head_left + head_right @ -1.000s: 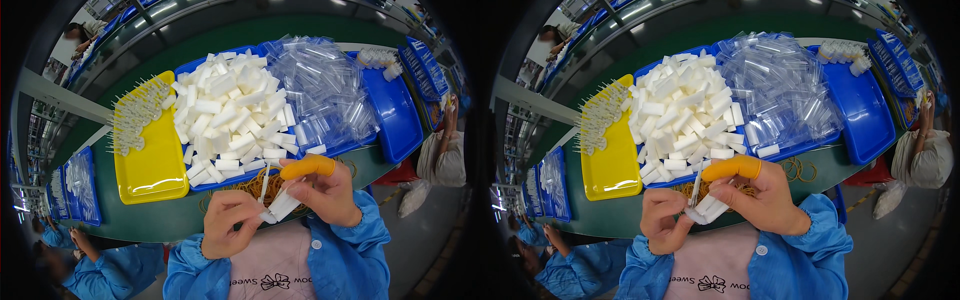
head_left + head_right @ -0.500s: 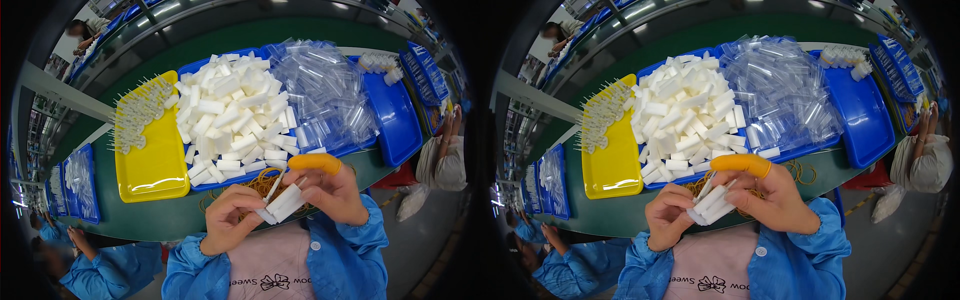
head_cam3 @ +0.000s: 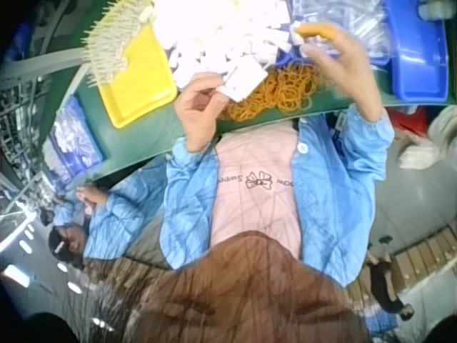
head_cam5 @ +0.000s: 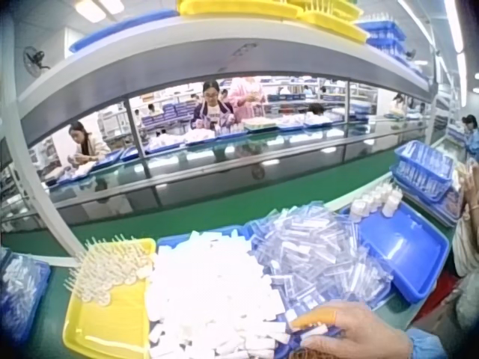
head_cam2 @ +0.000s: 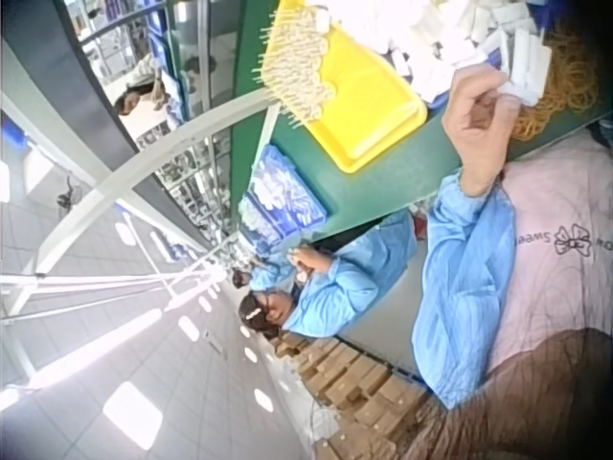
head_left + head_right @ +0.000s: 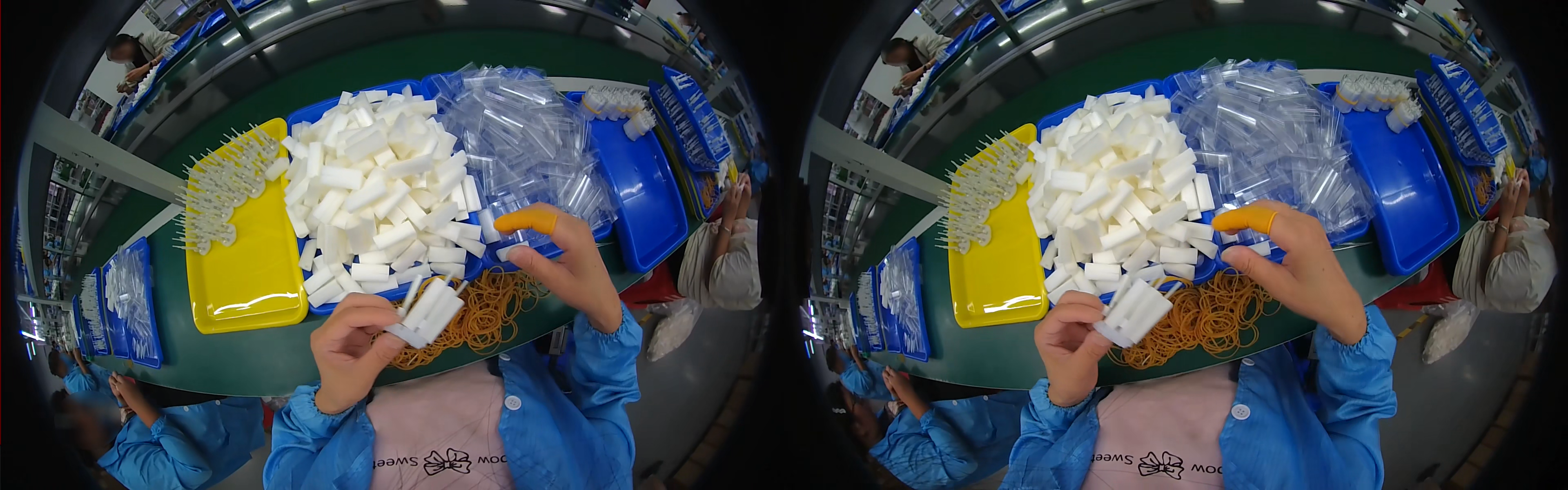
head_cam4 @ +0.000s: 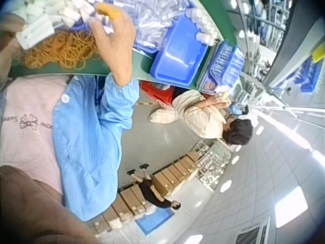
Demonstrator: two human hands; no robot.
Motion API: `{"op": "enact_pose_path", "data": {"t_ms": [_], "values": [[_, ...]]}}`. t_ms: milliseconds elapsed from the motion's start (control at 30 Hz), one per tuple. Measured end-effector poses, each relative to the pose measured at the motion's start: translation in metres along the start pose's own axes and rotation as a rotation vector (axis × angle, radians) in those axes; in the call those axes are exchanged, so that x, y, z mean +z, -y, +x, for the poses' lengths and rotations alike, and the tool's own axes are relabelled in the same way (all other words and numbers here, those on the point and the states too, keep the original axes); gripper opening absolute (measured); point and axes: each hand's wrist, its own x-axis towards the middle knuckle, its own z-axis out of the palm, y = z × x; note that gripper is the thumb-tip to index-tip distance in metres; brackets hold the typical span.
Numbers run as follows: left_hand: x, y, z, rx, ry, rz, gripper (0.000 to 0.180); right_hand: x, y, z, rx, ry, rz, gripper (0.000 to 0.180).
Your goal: The person assembles small white plastic components by inserting them into clear plastic sleeves and securing them with rubber bands. They use a yellow-handled tool to tighten the bands and a pair of scissors to trim the excess. The finished units are placed into a yellow tray on the assembly line.
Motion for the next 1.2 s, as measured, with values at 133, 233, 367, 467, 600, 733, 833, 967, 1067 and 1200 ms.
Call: {"op": "enact_pose_path", "data": {"t_ms": [133, 233, 367, 467, 600, 733, 833, 967, 1067, 1200], "values": [[-0.007, 0.001, 0.001, -0.048, -0.195, -0.029, 0.023, 0.005, -0.016, -0.011, 0.033, 0.102, -0.402, 0.028], [-0.007, 0.000, 0.002, -0.085, -0.273, -0.132, 0.022, 0.007, -0.015, -0.011, 0.051, 0.200, -0.467, 0.027], [-0.008, 0.002, 0.001, -0.084, -0.240, -0.119, 0.023, 0.011, -0.022, -0.013, 0.052, 0.291, -0.421, 0.029], [-0.008, 0.001, 0.000, -0.082, -0.226, -0.117, 0.024, 0.009, -0.026, -0.013, 0.021, 0.344, -0.383, 0.032], [-0.008, 0.002, -0.001, -0.090, -0.218, -0.131, 0.024, 0.007, -0.030, -0.014, 0.010, 0.360, -0.383, 0.029], [-0.005, 0.002, 0.000, -0.098, -0.219, -0.169, 0.024, 0.003, -0.036, -0.018, 0.023, 0.275, -0.306, 0.025], [-0.006, 0.002, -0.003, -0.097, -0.167, -0.123, 0.025, 0.001, -0.036, -0.018, -0.038, 0.046, -0.214, 0.025], [0.000, 0.001, -0.005, 0.052, -0.022, 0.136, 0.021, 0.005, -0.019, -0.022, 0.237, -0.308, 0.446, 0.022], [0.008, -0.004, -0.002, 0.155, 0.117, 0.321, 0.017, 0.007, -0.005, -0.023, 0.289, -0.299, 0.853, 0.017], [0.014, -0.006, 0.003, 0.218, 0.236, 0.301, 0.018, 0.010, 0.001, -0.022, 0.288, -0.173, 0.967, 0.016]]}}
